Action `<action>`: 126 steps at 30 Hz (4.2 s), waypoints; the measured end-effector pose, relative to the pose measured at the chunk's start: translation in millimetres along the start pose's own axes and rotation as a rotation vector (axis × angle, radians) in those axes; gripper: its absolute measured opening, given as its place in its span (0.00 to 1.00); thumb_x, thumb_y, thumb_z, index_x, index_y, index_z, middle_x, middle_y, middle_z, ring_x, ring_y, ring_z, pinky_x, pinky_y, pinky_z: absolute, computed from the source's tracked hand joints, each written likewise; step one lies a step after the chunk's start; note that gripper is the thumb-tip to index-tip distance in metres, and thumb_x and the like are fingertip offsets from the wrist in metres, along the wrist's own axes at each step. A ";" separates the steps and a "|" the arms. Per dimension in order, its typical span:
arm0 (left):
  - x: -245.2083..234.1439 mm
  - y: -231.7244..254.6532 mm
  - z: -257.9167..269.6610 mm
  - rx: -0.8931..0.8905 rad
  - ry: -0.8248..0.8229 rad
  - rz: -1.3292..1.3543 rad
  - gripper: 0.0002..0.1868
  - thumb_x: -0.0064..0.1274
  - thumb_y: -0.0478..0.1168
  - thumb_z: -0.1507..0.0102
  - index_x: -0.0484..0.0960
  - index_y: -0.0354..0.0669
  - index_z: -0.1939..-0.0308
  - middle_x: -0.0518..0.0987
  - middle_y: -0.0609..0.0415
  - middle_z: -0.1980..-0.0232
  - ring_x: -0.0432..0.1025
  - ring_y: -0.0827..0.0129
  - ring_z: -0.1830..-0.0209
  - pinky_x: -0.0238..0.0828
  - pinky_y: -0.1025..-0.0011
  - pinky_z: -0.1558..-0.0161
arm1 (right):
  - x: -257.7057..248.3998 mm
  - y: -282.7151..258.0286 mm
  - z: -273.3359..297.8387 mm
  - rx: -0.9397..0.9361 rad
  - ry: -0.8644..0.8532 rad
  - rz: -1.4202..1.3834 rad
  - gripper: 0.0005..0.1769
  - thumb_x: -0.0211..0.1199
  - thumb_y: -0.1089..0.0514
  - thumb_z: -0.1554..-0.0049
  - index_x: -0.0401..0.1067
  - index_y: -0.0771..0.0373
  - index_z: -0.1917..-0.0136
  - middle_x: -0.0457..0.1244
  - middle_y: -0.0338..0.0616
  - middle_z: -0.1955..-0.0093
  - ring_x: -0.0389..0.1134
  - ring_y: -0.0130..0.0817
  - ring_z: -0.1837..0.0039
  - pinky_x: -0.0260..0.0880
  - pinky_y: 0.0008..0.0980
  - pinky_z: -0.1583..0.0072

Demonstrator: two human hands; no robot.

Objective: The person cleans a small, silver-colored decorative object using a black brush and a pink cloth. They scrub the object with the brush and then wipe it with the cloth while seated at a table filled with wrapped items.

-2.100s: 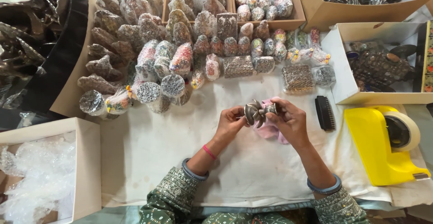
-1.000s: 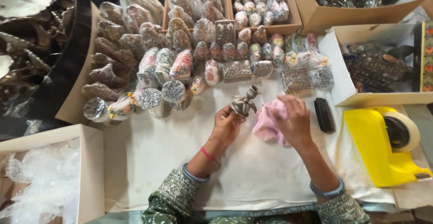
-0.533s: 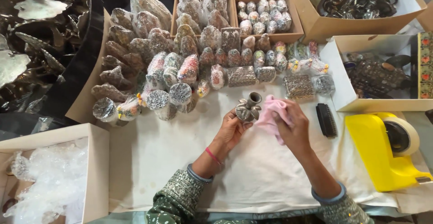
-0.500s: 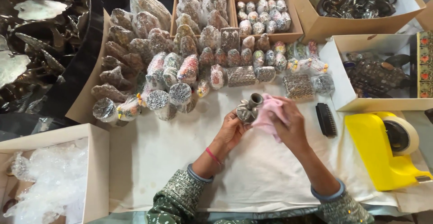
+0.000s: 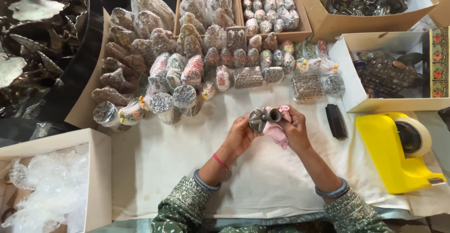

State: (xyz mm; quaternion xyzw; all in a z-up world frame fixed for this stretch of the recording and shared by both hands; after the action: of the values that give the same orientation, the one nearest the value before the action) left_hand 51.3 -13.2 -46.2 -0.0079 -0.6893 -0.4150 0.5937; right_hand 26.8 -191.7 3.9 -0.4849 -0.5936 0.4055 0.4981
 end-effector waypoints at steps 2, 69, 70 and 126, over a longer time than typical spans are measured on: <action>7.3 4.0 1.0 -0.010 0.014 0.122 0.18 0.47 0.45 0.29 0.76 0.36 0.43 0.82 0.48 0.47 0.79 0.65 0.51 0.80 0.63 0.49 | 0.0 1.8 -1.7 -0.005 0.047 0.005 0.12 0.59 0.71 0.42 0.73 0.70 0.44 0.69 0.43 0.50 0.69 0.24 0.50 0.72 0.24 0.48; -11.1 -3.4 -9.5 0.133 0.084 -0.020 0.21 0.43 0.47 0.24 0.71 0.36 0.34 0.79 0.49 0.41 0.77 0.68 0.47 0.79 0.67 0.51 | 13.5 3.4 5.7 -0.063 0.091 0.554 0.20 0.70 0.62 0.44 0.72 0.67 0.39 0.71 0.46 0.48 0.72 0.32 0.48 0.73 0.32 0.46; -9.5 -3.8 -9.3 0.134 0.082 -0.021 0.21 0.43 0.47 0.24 0.71 0.36 0.34 0.79 0.49 0.41 0.77 0.68 0.47 0.79 0.67 0.51 | 11.1 0.8 5.7 -0.065 0.091 0.554 0.20 0.70 0.62 0.44 0.72 0.67 0.39 0.71 0.46 0.48 0.72 0.32 0.48 0.73 0.32 0.46; -19.8 -27.9 -5.6 0.155 0.101 -0.657 0.14 0.56 0.39 0.27 0.80 0.27 0.45 0.80 0.47 0.57 0.75 0.74 0.61 0.76 0.77 0.61 | -3.8 -17.3 9.5 -0.202 0.015 0.355 0.07 0.65 0.65 0.40 0.75 0.70 0.48 0.69 0.42 0.45 0.69 0.28 0.45 0.71 0.26 0.44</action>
State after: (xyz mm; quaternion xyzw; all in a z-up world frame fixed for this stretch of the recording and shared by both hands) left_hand 47.7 -25.3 -78.5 0.2804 -0.6541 -0.5304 0.4607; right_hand 14.6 -198.9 18.2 -0.6323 -0.5327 0.4218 0.3721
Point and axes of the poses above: each hand's wrist, its own z-axis away from the middle knuckle, its own x-axis out of the palm, y = z × x, the point moved 3 cm from there along -z, towards the middle knuckle
